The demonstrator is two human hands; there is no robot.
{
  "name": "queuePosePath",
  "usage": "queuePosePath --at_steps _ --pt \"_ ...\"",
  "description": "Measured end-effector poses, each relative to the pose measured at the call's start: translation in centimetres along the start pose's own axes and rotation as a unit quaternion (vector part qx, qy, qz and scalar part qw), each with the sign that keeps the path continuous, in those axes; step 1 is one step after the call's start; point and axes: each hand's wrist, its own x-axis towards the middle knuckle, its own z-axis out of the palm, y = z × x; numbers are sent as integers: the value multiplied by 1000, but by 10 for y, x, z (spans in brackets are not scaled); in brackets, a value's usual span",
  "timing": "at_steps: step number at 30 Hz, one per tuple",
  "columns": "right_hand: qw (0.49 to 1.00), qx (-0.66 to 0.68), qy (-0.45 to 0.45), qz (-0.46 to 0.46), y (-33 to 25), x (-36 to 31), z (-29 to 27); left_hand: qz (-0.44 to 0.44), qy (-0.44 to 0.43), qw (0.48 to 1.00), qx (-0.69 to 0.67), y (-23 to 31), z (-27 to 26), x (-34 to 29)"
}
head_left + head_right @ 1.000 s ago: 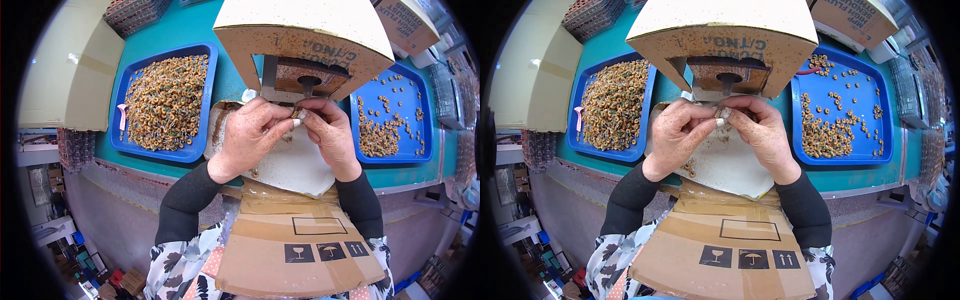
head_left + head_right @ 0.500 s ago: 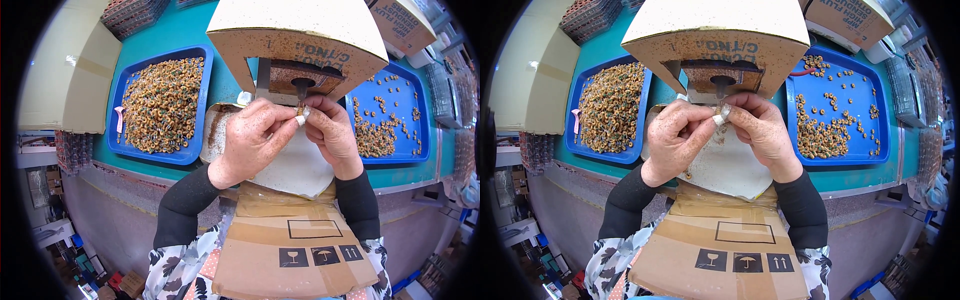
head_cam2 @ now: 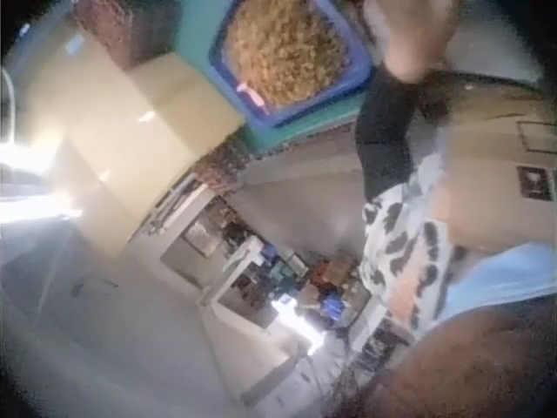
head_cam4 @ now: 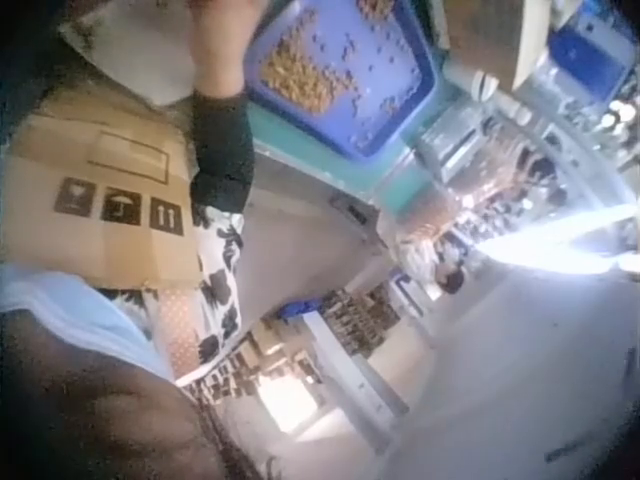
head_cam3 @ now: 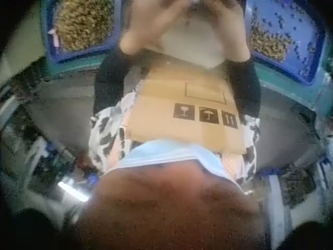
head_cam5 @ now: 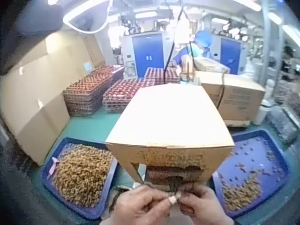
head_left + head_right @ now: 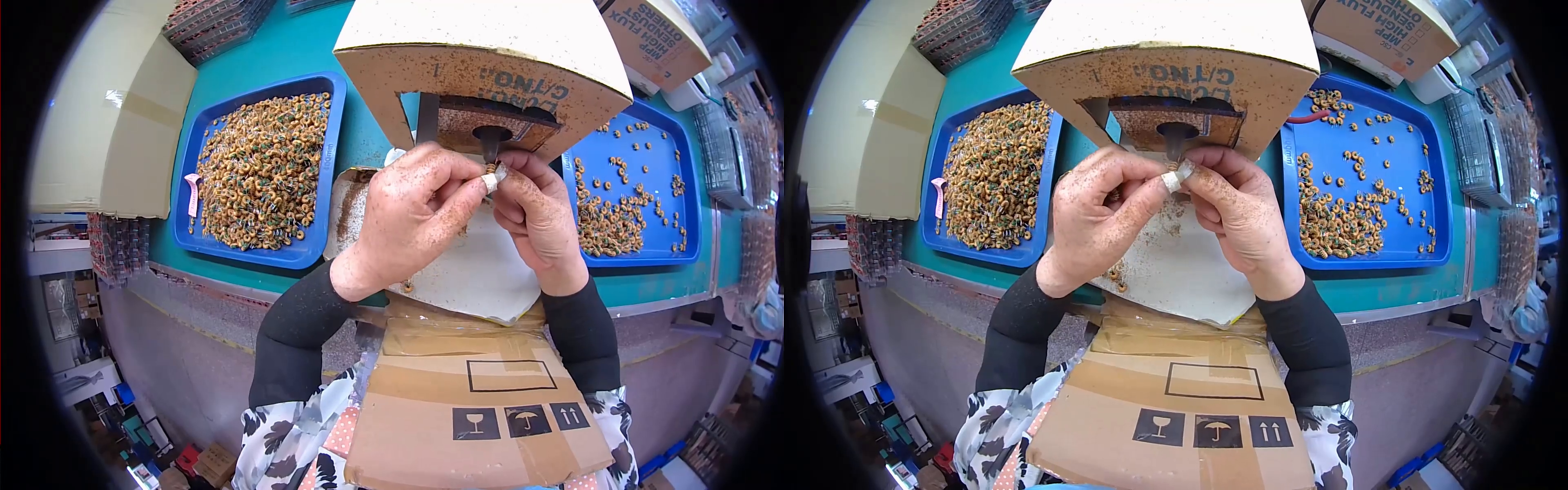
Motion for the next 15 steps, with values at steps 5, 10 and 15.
queuePosePath --at_steps 5,10,15 --pt "1000 13 -6 3 -1 0 0 -4 -4 1000 13 4 -1 1" --pt "999 -11 -30 38 -6 0 -2 -4 -3 1000 13 6 -1 -5" --pt "999 -5 -26 41 -4 2 -1 -9 8 1000 -2 2 -1 -7"
